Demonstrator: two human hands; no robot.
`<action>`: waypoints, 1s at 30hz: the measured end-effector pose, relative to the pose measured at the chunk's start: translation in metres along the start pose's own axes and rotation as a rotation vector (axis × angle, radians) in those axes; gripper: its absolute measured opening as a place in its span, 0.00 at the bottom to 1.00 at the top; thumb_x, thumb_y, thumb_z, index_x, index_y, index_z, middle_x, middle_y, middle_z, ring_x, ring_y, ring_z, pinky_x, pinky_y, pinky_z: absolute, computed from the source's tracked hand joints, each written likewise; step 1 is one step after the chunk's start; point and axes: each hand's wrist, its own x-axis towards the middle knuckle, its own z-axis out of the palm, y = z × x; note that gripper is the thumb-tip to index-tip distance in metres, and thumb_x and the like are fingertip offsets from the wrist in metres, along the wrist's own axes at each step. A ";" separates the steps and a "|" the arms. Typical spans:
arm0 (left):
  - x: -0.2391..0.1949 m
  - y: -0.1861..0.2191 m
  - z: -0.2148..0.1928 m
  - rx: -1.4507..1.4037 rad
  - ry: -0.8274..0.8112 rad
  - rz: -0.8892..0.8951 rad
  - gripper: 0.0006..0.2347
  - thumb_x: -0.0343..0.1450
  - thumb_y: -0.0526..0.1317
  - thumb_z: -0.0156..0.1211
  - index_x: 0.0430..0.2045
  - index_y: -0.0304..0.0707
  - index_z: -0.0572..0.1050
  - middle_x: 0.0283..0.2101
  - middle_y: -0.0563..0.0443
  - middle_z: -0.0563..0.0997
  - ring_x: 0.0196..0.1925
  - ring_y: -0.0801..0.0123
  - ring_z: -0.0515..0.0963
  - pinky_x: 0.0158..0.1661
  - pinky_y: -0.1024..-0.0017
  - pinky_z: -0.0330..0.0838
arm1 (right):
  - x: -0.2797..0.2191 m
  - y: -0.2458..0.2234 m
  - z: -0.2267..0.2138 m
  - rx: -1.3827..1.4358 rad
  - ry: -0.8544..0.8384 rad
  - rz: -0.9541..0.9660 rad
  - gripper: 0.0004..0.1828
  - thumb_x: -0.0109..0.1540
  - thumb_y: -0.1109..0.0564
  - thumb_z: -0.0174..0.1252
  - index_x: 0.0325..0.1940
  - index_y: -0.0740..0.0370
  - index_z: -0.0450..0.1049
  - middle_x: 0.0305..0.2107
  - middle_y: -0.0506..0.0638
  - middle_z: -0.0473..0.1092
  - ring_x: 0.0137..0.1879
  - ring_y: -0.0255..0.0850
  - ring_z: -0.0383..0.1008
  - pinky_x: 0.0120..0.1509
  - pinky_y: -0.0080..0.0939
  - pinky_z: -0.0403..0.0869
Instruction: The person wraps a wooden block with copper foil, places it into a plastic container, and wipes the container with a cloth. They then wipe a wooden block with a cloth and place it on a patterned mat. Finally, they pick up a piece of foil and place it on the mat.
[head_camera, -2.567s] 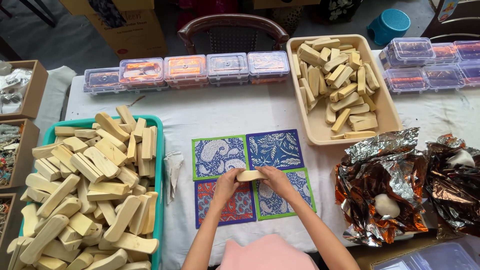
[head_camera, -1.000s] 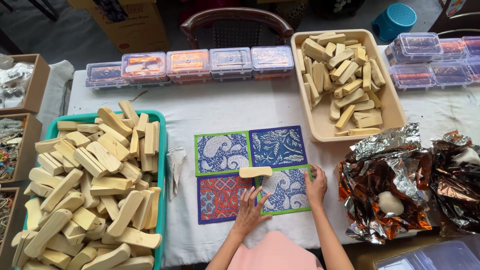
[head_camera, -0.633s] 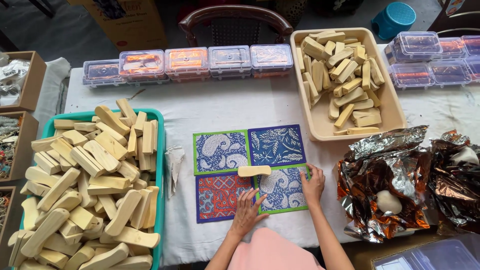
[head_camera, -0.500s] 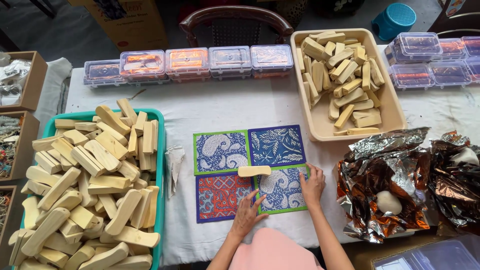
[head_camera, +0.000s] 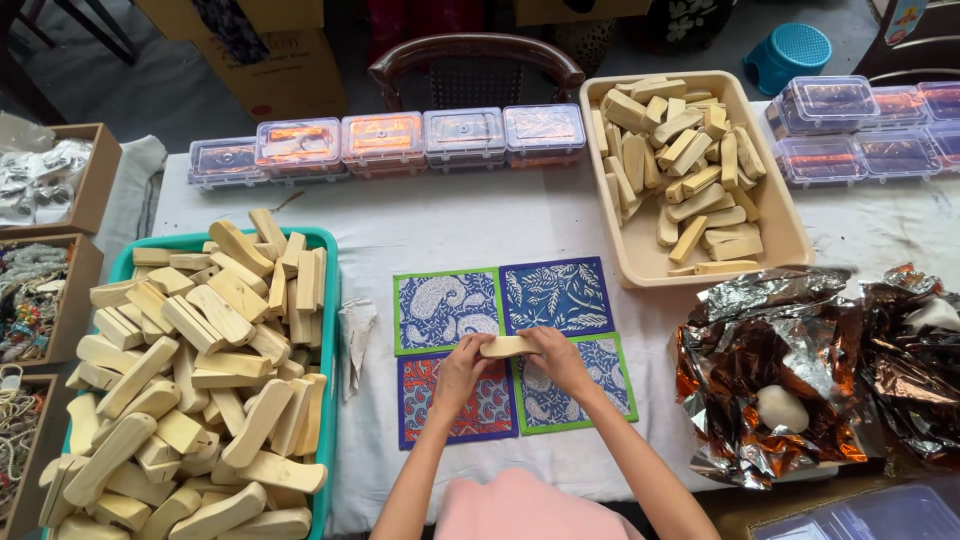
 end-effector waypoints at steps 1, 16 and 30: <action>0.001 0.001 -0.001 -0.001 -0.002 0.002 0.19 0.66 0.33 0.67 0.52 0.45 0.75 0.54 0.49 0.79 0.50 0.52 0.82 0.47 0.60 0.79 | 0.000 0.002 0.000 -0.001 0.002 0.002 0.30 0.54 0.63 0.68 0.60 0.53 0.73 0.48 0.49 0.75 0.58 0.49 0.74 0.60 0.47 0.74; 0.008 -0.006 -0.004 0.049 -0.053 0.023 0.20 0.64 0.31 0.68 0.51 0.47 0.74 0.47 0.47 0.83 0.45 0.51 0.84 0.43 0.58 0.78 | 0.012 -0.002 -0.017 -0.009 -0.125 -0.004 0.29 0.51 0.62 0.70 0.57 0.54 0.74 0.48 0.50 0.76 0.54 0.50 0.77 0.57 0.48 0.75; 0.002 -0.007 0.010 -0.075 0.049 -0.085 0.18 0.64 0.32 0.69 0.48 0.44 0.76 0.45 0.44 0.84 0.47 0.52 0.85 0.42 0.60 0.80 | 0.012 0.005 -0.012 0.023 -0.125 0.012 0.31 0.50 0.65 0.70 0.57 0.54 0.74 0.49 0.50 0.76 0.56 0.48 0.76 0.61 0.47 0.75</action>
